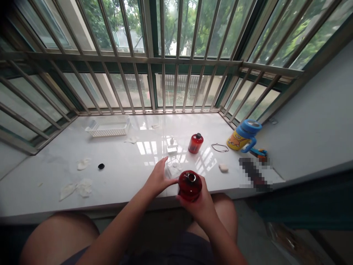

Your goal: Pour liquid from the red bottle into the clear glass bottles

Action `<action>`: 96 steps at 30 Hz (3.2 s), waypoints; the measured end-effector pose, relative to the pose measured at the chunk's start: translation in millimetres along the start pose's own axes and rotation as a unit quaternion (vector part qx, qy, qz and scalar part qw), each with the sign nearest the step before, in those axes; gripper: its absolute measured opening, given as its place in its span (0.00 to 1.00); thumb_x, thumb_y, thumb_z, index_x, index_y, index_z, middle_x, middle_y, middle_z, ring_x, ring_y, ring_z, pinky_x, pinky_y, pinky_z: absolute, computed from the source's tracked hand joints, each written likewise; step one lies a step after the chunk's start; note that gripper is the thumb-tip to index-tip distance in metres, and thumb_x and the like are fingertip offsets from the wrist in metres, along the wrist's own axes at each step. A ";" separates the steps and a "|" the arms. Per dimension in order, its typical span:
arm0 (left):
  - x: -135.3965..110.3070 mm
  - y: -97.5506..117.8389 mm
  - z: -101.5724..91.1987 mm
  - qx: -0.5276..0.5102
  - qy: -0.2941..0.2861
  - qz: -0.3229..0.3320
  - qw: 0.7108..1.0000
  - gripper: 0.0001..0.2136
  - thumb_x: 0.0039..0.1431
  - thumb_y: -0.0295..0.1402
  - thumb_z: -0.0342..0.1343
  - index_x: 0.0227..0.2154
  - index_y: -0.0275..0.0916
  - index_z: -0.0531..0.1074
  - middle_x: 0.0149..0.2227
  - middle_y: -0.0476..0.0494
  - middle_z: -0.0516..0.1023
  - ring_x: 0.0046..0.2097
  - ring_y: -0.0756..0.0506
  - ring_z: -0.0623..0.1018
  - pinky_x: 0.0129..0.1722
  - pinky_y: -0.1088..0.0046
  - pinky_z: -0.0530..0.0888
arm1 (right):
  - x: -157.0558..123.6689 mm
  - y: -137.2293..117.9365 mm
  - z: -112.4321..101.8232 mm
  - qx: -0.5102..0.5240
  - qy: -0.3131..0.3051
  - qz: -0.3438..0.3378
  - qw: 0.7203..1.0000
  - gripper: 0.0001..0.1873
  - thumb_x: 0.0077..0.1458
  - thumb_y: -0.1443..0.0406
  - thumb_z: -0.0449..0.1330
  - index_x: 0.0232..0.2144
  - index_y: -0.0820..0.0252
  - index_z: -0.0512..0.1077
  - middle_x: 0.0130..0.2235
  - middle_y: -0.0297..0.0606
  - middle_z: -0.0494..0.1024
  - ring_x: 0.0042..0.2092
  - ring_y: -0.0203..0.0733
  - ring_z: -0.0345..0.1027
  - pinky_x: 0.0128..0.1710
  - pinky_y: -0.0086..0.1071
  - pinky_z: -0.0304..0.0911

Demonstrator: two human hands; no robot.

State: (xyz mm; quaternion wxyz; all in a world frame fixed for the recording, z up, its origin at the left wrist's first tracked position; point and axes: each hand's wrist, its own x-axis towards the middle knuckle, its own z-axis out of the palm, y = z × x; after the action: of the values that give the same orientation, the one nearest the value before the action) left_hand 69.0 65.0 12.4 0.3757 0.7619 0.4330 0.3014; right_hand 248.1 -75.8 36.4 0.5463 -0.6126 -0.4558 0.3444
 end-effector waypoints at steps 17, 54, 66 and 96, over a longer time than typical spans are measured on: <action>-42.8 34.8 -51.2 -0.106 -0.022 -0.011 0.994 0.31 0.52 0.35 0.73 0.57 0.46 0.68 0.57 0.43 0.77 0.55 0.39 0.81 0.56 0.59 0.81 | 32.7 1.1 -24.1 -0.231 0.076 -0.151 0.958 0.40 0.50 0.51 0.75 0.61 0.51 0.66 0.59 0.46 0.76 0.55 0.56 0.77 0.50 0.48 0.79; -71.8 41.2 -76.7 -0.059 -0.004 -0.004 0.998 0.34 0.50 0.35 0.76 0.61 0.47 0.71 0.59 0.41 0.78 0.56 0.38 0.80 0.49 0.62 0.82 | 58.5 -36.8 -19.4 -0.422 -0.027 -0.411 0.808 0.39 0.61 0.74 0.62 0.71 0.47 0.62 0.63 0.48 0.75 0.67 0.63 0.66 0.65 0.62 0.68; -71.3 41.1 -77.9 -0.075 -0.003 -0.002 0.997 0.34 0.50 0.35 0.76 0.61 0.47 0.73 0.58 0.40 0.79 0.55 0.37 0.81 0.48 0.62 0.82 | 59.5 -44.1 -22.0 -0.443 -0.028 -0.413 0.795 0.36 0.63 0.73 0.62 0.70 0.46 0.64 0.64 0.45 0.75 0.68 0.62 0.66 0.66 0.61 0.67; -71.7 37.0 -78.3 -0.076 -0.018 -0.011 0.997 0.35 0.51 0.35 0.75 0.61 0.47 0.71 0.61 0.41 0.77 0.58 0.38 0.78 0.50 0.62 0.80 | 62.6 -54.5 -20.9 -0.475 -0.025 -0.444 0.759 0.31 0.66 0.72 0.62 0.67 0.51 0.67 0.63 0.46 0.76 0.68 0.61 0.66 0.65 0.56 0.67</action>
State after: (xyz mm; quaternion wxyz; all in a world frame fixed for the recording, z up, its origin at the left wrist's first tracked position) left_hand -8.2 13.2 75.6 0.4438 0.7318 0.4100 0.3153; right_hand 279.2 -25.4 98.3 0.2651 -0.5137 -0.7954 -0.1822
